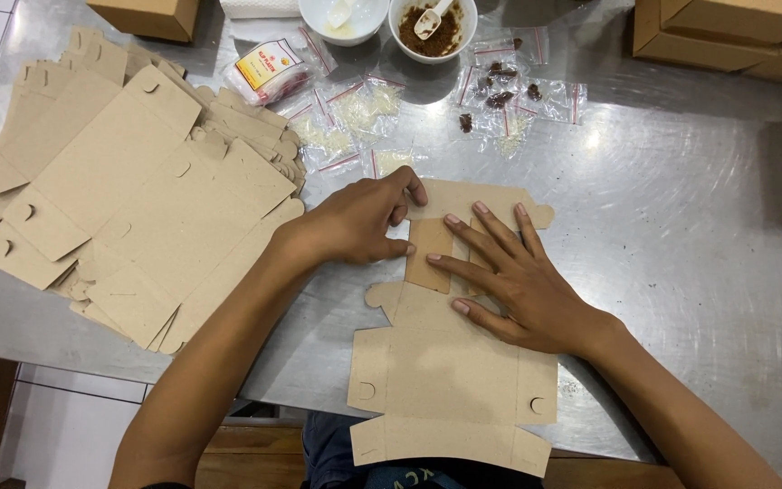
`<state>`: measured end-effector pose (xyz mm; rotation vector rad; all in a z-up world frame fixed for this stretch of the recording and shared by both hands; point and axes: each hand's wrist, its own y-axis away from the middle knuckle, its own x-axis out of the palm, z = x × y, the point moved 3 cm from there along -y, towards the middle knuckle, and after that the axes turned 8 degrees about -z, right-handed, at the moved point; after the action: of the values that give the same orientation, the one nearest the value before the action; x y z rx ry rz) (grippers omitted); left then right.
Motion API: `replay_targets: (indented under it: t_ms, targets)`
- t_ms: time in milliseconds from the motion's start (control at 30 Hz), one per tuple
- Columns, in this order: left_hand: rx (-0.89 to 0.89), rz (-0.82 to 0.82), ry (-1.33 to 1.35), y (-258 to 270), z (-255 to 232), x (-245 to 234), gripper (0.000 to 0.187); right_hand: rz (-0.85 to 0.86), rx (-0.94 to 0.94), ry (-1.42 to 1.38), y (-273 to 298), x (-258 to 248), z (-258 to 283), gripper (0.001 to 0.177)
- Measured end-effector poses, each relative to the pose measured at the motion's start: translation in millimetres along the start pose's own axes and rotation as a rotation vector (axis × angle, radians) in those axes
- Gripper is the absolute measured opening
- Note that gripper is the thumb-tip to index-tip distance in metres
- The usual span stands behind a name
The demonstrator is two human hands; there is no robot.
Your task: The person assembles flat cardboard box blanks into three-dimensional boxes by folding along pre-scored lines and securing flaps with adhesive. The person handles multiple blanks sequentially, folding sides and taping flaps to form finished boxes.
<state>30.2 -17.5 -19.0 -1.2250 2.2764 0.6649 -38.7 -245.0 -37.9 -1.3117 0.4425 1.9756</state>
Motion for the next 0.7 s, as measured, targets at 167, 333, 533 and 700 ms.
replay_targets:
  t_ms: [167,333,533,700]
  targets:
    - [0.009,0.017,-0.008,0.0,2.2,1.7,0.057,-0.004,-0.003,-0.001,-0.7,0.0,-0.1,0.052]
    - [0.007,0.042,-0.020,1.9,1.3,1.9,0.066,-0.008,-0.008,-0.007,-0.7,0.7,-0.9,0.052]
    - [0.010,0.058,-0.061,4.2,-2.4,2.6,0.072,-0.007,-0.003,-0.001,-0.1,0.8,-1.0,0.052]
    - [0.012,0.063,-0.063,5.0,-3.7,2.9,0.073,-0.005,-0.007,-0.004,0.4,0.9,-1.5,0.052]
